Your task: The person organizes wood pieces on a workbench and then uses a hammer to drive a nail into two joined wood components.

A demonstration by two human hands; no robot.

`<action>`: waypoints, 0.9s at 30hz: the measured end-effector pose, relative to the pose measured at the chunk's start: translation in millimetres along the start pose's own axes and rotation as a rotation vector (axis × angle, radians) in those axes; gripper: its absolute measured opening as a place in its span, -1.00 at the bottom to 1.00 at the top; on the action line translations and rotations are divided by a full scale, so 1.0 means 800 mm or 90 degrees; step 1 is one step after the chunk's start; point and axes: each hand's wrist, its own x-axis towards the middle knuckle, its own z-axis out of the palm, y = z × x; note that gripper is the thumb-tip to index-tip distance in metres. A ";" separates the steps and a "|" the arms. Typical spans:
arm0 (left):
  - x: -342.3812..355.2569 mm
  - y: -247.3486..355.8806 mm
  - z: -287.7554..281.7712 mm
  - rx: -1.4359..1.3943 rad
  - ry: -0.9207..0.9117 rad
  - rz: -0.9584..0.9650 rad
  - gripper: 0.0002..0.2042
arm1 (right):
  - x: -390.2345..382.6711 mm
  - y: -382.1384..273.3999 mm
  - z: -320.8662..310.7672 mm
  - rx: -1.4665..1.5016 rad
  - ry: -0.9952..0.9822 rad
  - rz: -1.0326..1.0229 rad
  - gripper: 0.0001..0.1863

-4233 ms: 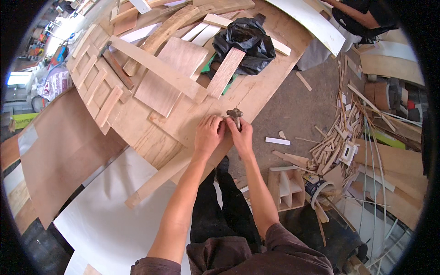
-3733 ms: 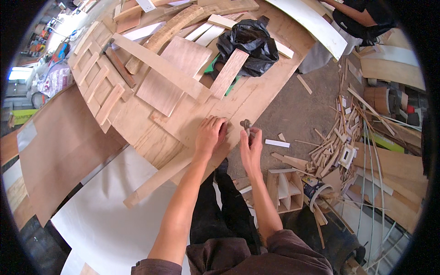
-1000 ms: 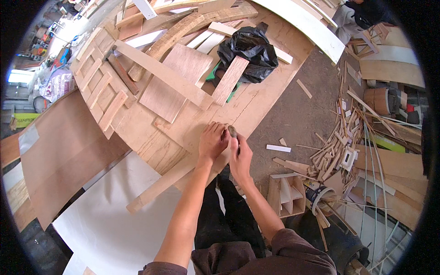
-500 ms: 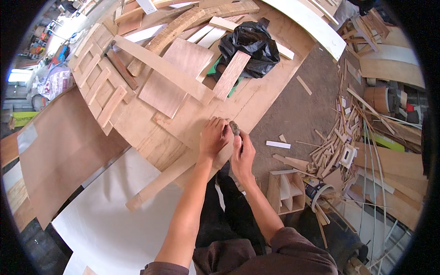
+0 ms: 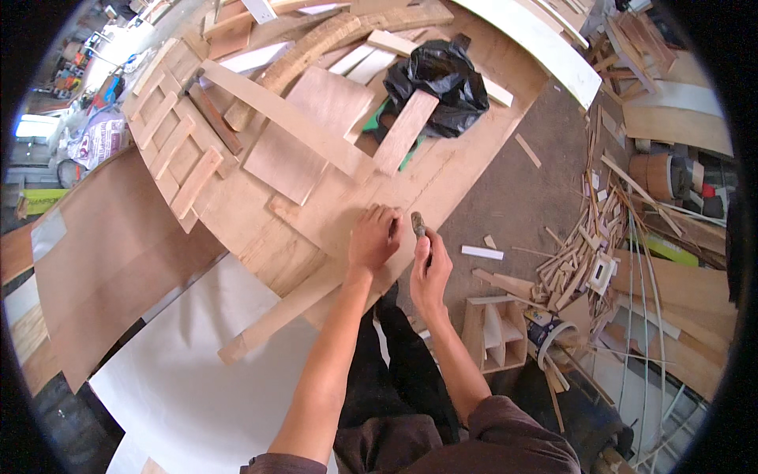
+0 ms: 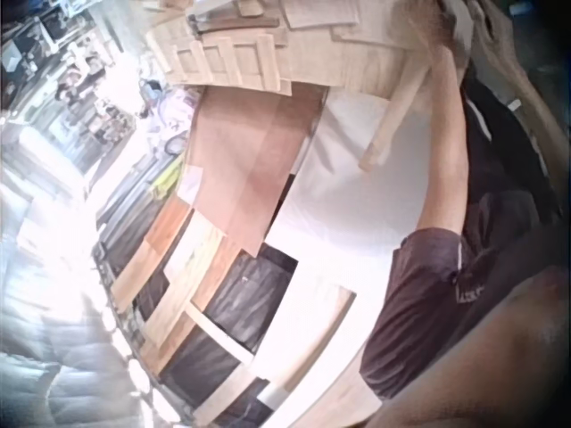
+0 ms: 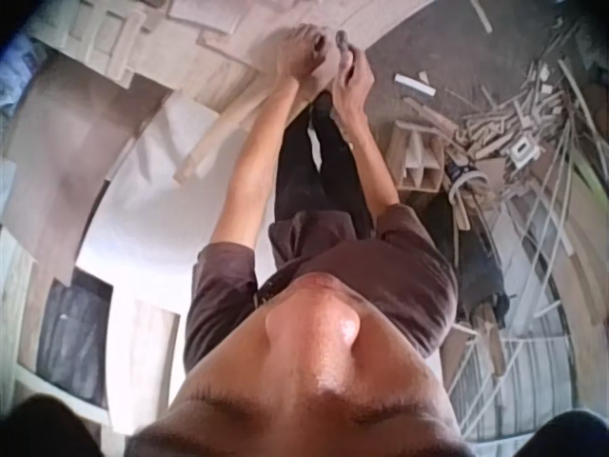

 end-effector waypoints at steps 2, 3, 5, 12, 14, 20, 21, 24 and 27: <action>0.002 0.004 0.002 -0.012 -0.003 -0.005 -0.93 | 0.006 -0.003 -0.001 0.002 -0.061 0.068 -0.67; -0.001 0.008 0.001 -0.016 0.003 0.002 -0.93 | 0.008 -0.004 -0.001 0.004 -0.091 0.101 -0.68; 0.000 0.001 -0.001 -0.015 0.023 0.021 -0.94 | 0.012 0.000 0.006 0.033 -0.065 0.047 -0.67; -0.001 0.007 -0.001 -0.003 0.014 0.024 -0.93 | 0.012 -0.003 -0.001 0.006 -0.082 0.089 -0.68; -0.002 0.006 -0.001 0.015 0.016 0.039 -0.92 | 0.016 -0.002 0.003 0.017 -0.076 0.075 -0.69; 0.002 0.006 -0.006 0.012 -0.019 -0.005 -0.94 | 0.020 -0.008 0.000 0.003 -0.075 0.064 -0.70; 0.003 0.006 -0.005 0.010 -0.022 -0.007 -0.93 | 0.023 -0.005 0.002 -0.006 -0.079 0.087 -0.70; -0.006 0.008 -0.001 0.012 -0.031 -0.011 -0.92 | 0.014 0.008 0.005 0.059 -0.021 0.002 -0.69; -0.003 0.004 0.001 0.023 -0.004 0.016 -0.90 | 0.017 0.002 -0.001 0.017 -0.078 0.066 -0.69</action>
